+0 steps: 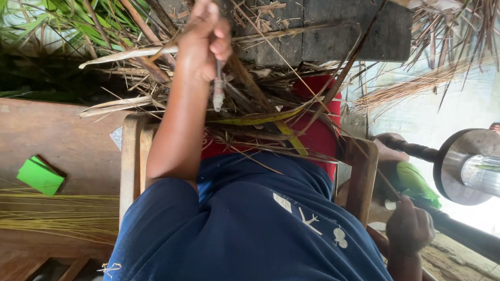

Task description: Stripping leaves and outer layers from palm frond midribs using a knife

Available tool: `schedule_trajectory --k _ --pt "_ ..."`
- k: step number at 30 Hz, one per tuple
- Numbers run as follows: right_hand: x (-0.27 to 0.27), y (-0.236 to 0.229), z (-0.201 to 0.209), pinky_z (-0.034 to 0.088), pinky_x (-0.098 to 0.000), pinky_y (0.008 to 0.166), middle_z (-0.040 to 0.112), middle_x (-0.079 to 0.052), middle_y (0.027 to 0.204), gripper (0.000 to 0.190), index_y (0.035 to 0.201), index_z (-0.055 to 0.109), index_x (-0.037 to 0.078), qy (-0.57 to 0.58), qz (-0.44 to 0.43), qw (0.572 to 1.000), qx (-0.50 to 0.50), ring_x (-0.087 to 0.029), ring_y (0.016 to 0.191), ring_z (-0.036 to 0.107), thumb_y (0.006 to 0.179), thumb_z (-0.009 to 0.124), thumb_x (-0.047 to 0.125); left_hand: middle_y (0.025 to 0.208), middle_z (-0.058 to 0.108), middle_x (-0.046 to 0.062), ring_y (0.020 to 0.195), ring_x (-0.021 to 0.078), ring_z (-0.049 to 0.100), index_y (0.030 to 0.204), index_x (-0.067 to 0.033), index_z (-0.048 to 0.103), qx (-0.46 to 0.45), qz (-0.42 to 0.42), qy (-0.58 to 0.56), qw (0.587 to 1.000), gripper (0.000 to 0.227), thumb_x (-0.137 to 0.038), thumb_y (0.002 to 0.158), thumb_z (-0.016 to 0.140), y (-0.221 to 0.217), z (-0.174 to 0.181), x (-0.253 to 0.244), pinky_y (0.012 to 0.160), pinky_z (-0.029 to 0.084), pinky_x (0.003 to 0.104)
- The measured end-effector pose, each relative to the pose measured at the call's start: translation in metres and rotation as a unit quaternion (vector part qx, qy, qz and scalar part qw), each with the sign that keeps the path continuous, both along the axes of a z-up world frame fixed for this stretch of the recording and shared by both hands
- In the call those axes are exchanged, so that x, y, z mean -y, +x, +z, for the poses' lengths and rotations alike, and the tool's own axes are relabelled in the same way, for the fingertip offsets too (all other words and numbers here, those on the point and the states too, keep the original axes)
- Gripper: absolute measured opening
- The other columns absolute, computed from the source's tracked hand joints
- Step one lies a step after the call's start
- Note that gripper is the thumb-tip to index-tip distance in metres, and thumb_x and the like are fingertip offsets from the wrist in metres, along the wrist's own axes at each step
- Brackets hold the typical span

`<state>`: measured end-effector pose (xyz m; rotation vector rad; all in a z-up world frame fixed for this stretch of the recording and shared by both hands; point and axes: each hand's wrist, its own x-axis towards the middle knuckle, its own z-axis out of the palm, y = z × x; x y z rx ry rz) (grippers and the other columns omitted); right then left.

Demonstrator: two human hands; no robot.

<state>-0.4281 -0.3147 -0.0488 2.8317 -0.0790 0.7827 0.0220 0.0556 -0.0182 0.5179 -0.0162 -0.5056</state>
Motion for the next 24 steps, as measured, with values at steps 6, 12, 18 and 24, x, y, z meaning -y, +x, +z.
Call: schedule_trajectory --k 6,12,18,24 --pt "0.004 0.023 0.006 0.030 -0.0217 0.039 0.051 -0.006 0.060 0.031 0.074 0.059 -0.002 -0.015 -0.059 0.997 0.049 -0.011 0.046 0.037 0.103 0.054 -0.009 0.066 0.057 0.005 0.044 0.0103 0.041 0.133 -0.0157 0.044 -0.092 0.101 -0.002 0.991 0.035 -0.014 0.098 0.046 0.001 -0.001 -0.020 0.035 0.033 0.024" --pt "-0.043 0.096 0.026 0.049 -0.0292 0.066 0.063 -0.011 0.081 0.011 0.098 0.067 -0.004 0.349 -0.170 0.918 0.088 -0.020 0.072 0.059 0.098 0.059 0.003 0.063 0.055 0.005 0.040 0.0129 0.042 0.110 -0.0132 0.053 0.014 -0.020 0.024 0.999 0.014 -0.010 0.100 0.044 -0.037 0.002 0.008 0.032 0.031 0.024" --pt "-0.060 0.150 0.020 0.045 -0.0232 0.053 0.059 -0.010 0.083 0.013 0.105 0.058 -0.005 0.616 -0.102 0.770 0.133 -0.012 0.061 0.053 0.094 0.052 -0.001 0.056 0.053 0.012 0.033 0.0161 0.043 0.123 -0.0096 0.044 0.061 -0.085 0.106 0.989 0.027 -0.010 0.097 0.046 -0.060 -0.005 0.030 0.029 0.034 0.024" --pt "-0.097 0.194 0.040 0.036 -0.0235 0.033 0.051 -0.015 0.055 0.021 0.110 0.055 -0.007 0.695 0.031 0.711 0.101 -0.016 0.037 0.049 0.090 0.050 -0.004 0.056 0.057 0.013 0.032 0.0141 0.049 0.134 -0.0107 0.038 0.161 -0.205 0.116 0.958 0.041 -0.013 0.094 0.048 -0.093 0.007 0.059 0.028 0.038 0.020"
